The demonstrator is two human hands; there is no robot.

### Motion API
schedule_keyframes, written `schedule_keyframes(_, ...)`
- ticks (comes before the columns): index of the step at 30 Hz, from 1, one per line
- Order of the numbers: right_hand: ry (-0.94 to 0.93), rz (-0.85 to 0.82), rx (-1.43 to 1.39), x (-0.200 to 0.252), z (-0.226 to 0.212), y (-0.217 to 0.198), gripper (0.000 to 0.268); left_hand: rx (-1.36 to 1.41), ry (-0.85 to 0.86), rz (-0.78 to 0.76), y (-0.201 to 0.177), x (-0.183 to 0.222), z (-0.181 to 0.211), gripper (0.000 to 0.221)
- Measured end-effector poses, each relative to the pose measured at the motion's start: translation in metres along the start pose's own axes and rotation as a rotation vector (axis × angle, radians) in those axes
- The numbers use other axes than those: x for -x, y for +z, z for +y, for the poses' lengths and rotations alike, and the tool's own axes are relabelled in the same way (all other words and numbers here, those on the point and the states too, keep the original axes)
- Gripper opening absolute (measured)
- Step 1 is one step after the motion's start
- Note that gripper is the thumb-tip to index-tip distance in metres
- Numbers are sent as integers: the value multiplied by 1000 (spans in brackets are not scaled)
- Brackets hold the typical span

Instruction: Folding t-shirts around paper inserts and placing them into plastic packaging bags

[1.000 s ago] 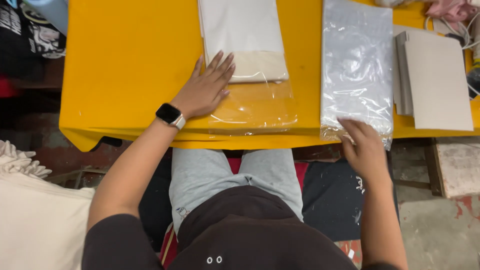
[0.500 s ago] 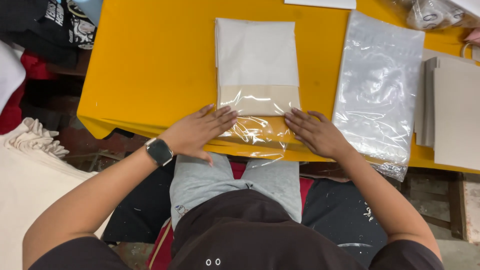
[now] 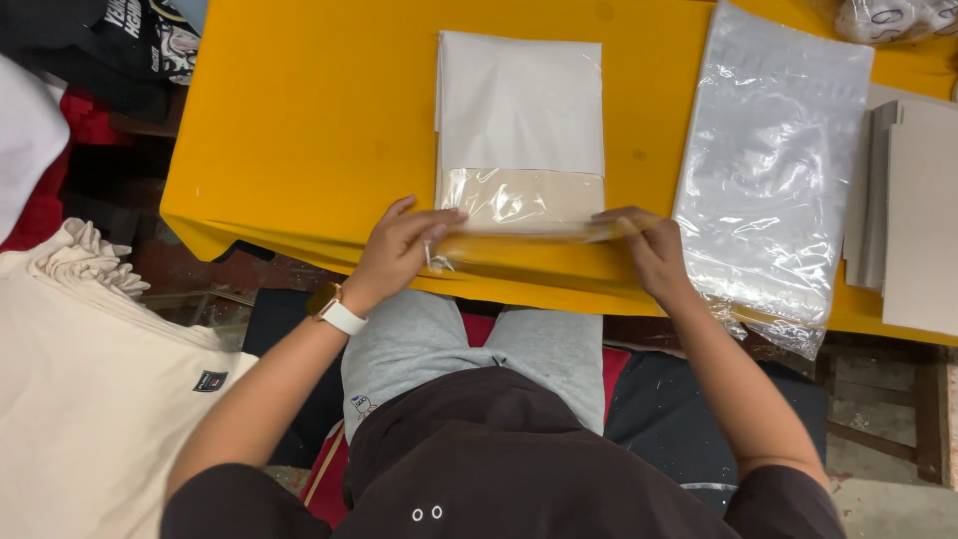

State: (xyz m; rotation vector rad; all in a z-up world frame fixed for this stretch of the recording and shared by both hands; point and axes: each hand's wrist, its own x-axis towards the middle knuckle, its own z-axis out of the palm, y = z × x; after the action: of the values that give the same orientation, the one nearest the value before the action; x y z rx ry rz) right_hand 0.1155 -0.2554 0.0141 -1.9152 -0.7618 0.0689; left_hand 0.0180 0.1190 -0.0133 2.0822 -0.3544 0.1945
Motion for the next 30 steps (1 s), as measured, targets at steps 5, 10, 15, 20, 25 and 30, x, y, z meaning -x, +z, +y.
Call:
schedule_keyframes(5,40,227,-63,-10,18,25,30,160,-101,321,20,-21,4,22)
schedule_keyframes(10,238,384,-47,-26,7,42,28,140,-253,486,29,-36,21,22)
schedule_keyframes(15,267,429,112,-33,16,46,28,58,-372,477,26,-41,30,21)
schedule_keyframes(20,321,439,187,-40,13,49,29,-7,-448,465,24,-47,37,23)
schedule_keyframes(25,424,384,331,-53,23,47,28,-119,-565,419,23,-58,17,22)
schedule_keyframes(30,563,230,471,-66,34,38,28,-136,-687,246,7,-73,15,18)
